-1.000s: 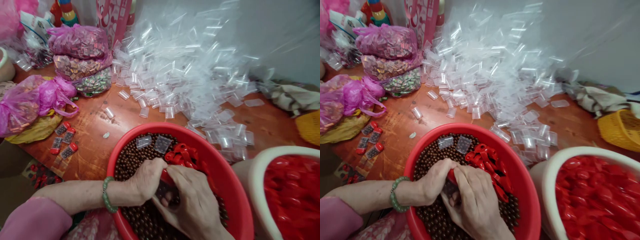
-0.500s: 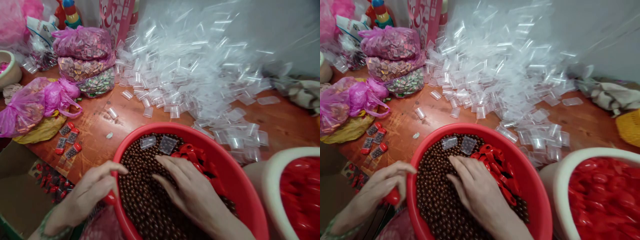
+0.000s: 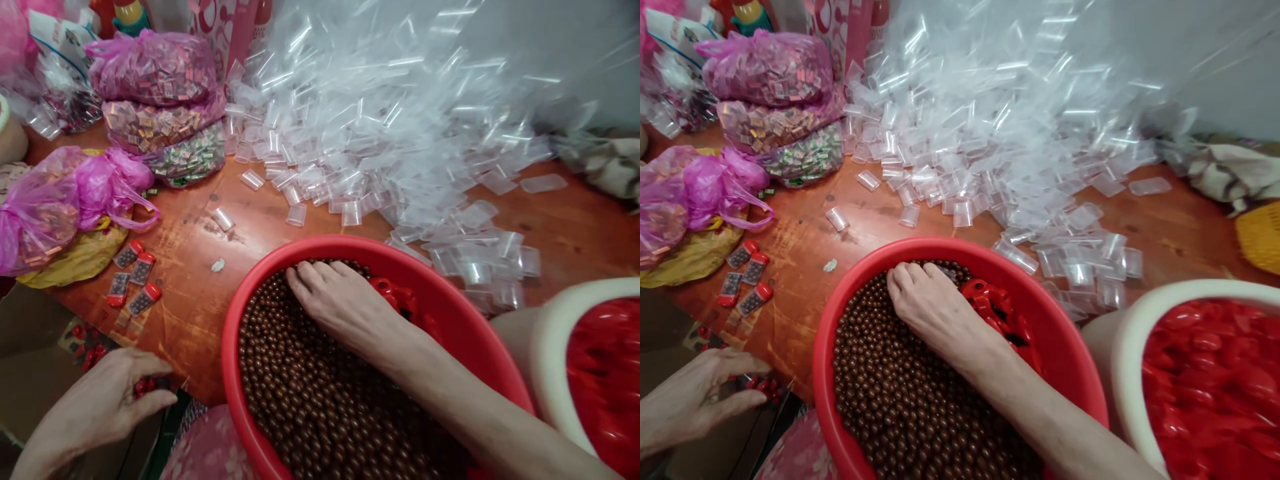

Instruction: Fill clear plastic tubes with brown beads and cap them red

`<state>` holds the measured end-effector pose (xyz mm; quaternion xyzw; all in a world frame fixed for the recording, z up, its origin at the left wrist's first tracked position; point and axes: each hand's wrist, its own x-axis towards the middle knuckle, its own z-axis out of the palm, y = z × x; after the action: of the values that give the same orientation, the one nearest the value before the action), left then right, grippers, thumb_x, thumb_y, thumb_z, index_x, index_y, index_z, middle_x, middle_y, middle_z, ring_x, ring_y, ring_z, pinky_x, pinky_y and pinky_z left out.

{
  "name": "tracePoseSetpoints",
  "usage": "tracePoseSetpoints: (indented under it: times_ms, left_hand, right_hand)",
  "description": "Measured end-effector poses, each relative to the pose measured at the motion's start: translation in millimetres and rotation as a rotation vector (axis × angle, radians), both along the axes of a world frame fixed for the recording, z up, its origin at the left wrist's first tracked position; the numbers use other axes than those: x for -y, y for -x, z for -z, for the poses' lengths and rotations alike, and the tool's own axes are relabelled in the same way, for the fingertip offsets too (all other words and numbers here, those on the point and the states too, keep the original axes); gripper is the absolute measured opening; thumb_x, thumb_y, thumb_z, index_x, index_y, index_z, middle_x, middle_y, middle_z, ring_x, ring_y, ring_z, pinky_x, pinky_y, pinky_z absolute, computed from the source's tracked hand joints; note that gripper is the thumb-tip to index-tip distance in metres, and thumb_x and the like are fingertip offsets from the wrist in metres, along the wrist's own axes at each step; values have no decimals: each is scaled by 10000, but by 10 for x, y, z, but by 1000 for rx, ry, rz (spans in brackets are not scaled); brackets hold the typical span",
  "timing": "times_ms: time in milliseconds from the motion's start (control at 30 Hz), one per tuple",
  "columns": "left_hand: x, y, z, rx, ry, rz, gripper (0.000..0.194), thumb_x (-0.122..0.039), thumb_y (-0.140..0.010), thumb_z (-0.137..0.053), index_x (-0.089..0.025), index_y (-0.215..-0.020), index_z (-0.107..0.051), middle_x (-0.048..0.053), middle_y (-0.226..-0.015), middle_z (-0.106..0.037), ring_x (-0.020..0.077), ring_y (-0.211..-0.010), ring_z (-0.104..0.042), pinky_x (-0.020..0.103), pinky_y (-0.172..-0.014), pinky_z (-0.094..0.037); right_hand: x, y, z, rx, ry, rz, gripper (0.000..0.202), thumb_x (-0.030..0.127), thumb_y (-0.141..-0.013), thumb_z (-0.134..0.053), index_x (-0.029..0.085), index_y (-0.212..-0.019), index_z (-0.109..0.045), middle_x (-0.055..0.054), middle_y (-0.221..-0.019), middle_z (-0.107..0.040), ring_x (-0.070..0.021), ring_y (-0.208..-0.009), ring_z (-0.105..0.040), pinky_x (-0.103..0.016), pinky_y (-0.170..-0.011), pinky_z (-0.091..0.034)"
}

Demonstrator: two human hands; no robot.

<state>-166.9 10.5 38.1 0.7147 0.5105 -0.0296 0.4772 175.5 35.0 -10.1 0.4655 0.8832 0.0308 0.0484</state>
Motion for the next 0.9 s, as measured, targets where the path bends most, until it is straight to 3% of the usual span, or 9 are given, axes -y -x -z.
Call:
tracePoseSetpoints:
  times_ms: [133,233,300,400,500,600,667,733,900]
  left_hand:
    - [-174,-513,-208,223,-75,219,271,-334,-856,-642,-228,-1090,-728,54,-923,-759,199,-840,-678,275,-788,-505]
    - [-264,-840,-226,435,-148,266,252,-239,-893,-593,-172,-1112,-699,64,-953,-756,173,-890,-679,266,-848,-509]
    - [-293,-1013,-178,495,-206,305,275,-174,-907,-548,-159,-1153,-668,75,-1086,-735,157,-1010,-662,252,-935,-490]
    - [-304,-1212,-59,506,-259,381,398,-90,-908,-459,-153,-1283,-577,94,-1314,-629,144,-1224,-563,265,-1087,-409]
    - [-293,-1336,69,406,-291,474,529,-59,-881,-423,-78,-1410,-429,157,-1475,-468,190,-1402,-385,352,-1194,-294]
    - [-294,-1405,151,272,-288,536,627,-40,-854,-426,-1,-1468,-301,211,-1545,-335,248,-1466,-260,408,-1197,-289]
    - [-309,-1444,165,257,-251,529,657,-48,-852,-457,-43,-1487,-286,179,-1551,-340,246,-1456,-288,407,-1183,-313]
    - [-326,-1491,157,317,-193,499,622,-83,-861,-513,-128,-1465,-370,119,-1503,-445,217,-1393,-410,367,-1162,-345]
    - [-285,-1601,175,460,-96,321,428,-128,-863,-578,-215,-1281,-595,30,-1173,-716,161,-1064,-673,244,-949,-492]
  right_hand:
    - [143,121,12,14,100,-66,321,-37,-824,-419,94,-939,-688,-148,-879,-628,-281,-837,-567,-400,-684,-440]
    - [223,160,63,-45,218,-111,253,-7,-828,-473,114,-857,-693,-122,-838,-636,-261,-803,-586,-386,-668,-463]
    - [255,140,89,-119,304,-123,229,13,-837,-497,133,-855,-691,-97,-835,-653,-232,-794,-608,-361,-690,-489]
    - [277,58,101,-270,427,-131,281,32,-835,-517,166,-1022,-679,-65,-972,-691,-177,-929,-639,-298,-835,-511]
    - [287,-33,74,-442,538,-134,433,38,-802,-550,165,-1212,-612,-74,-1217,-656,-145,-1174,-575,-258,-1005,-448]
    - [306,-100,8,-702,717,-93,472,62,-808,-587,152,-1271,-585,-104,-1335,-596,-174,-1251,-533,-308,-1072,-404]
    - [333,-120,-52,-923,842,-24,416,128,-846,-612,150,-1261,-596,-117,-1342,-589,-200,-1250,-530,-359,-1091,-380]
    - [375,-120,-114,-1092,917,53,309,208,-889,-605,142,-1189,-636,-107,-1266,-634,-196,-1180,-570,-357,-1065,-398]
    - [503,-122,-254,-1245,921,181,212,279,-951,-531,154,-1014,-691,-44,-1044,-710,-155,-994,-644,-280,-921,-484]
